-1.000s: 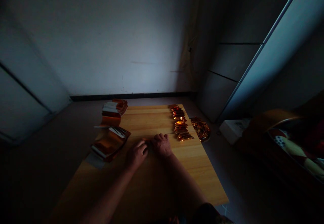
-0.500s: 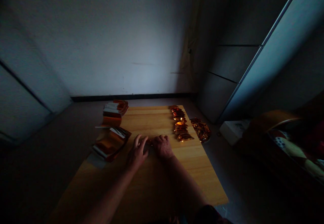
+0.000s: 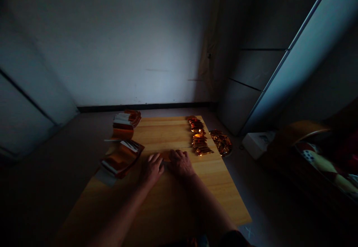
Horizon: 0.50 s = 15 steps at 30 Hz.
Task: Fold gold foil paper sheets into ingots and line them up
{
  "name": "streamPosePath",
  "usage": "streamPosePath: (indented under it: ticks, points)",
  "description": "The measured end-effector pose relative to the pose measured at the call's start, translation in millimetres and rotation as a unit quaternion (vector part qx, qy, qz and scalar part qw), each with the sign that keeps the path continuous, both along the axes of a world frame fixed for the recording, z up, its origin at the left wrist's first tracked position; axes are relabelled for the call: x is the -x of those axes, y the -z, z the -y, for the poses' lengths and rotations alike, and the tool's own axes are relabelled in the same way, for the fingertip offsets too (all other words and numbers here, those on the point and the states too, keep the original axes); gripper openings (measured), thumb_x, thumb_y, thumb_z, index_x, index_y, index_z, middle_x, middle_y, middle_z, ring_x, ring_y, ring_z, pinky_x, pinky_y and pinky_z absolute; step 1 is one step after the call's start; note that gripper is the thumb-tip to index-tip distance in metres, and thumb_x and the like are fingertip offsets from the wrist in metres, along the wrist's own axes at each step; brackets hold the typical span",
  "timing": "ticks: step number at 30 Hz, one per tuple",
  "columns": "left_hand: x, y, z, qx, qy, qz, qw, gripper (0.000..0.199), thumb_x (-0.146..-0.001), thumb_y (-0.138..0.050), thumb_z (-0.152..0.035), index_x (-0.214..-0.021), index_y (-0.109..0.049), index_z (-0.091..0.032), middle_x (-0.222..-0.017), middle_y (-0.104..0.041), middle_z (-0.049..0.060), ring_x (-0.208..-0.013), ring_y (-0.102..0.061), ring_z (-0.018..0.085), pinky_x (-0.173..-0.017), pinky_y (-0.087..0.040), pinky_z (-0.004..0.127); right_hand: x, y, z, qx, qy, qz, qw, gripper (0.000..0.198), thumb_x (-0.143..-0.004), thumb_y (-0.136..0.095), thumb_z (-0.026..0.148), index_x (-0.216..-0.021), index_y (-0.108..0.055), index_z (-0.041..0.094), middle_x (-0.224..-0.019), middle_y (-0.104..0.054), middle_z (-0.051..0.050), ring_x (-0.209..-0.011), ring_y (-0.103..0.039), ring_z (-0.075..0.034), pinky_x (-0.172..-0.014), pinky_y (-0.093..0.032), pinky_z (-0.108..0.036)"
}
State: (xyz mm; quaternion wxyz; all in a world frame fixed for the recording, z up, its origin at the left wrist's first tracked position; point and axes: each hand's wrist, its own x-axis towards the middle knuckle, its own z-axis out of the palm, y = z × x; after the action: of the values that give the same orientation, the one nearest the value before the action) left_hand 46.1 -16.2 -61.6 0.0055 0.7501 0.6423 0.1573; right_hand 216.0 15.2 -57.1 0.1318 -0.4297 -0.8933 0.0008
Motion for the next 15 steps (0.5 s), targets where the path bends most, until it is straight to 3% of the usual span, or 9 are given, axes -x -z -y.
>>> streamPosePath:
  ticks: [10,15]
  points:
    - [-3.4,-8.7,3.7,0.032,-0.016,-0.014,0.999,0.046,-0.082,-0.047,-0.021,-0.128,-0.052,-0.028,-0.133,-0.052,0.008,-0.118,-0.045,0.031,-0.096,-0.033,0.058,-12.2,1.3,11.0,0.013,0.046,-0.014,0.999,0.029,-0.093,-0.046,0.035,-0.116,-0.059,0.024,-0.127,-0.057,-0.008,-0.121,-0.042,-0.024,-0.095,-0.03,-0.041]
    - [-3.3,-7.3,2.5,0.05,-0.018,-0.024,0.998,0.049,-0.081,-0.046,-0.019,-0.129,-0.051,-0.028,-0.136,-0.049,0.007,-0.12,-0.042,0.03,-0.101,-0.028,0.059,-0.3,2.5,5.8,0.022,0.059,-0.008,0.998,0.035,-0.093,-0.044,0.043,-0.122,-0.056,0.027,-0.133,-0.053,-0.007,-0.125,-0.038,-0.025,-0.097,-0.03,-0.043]
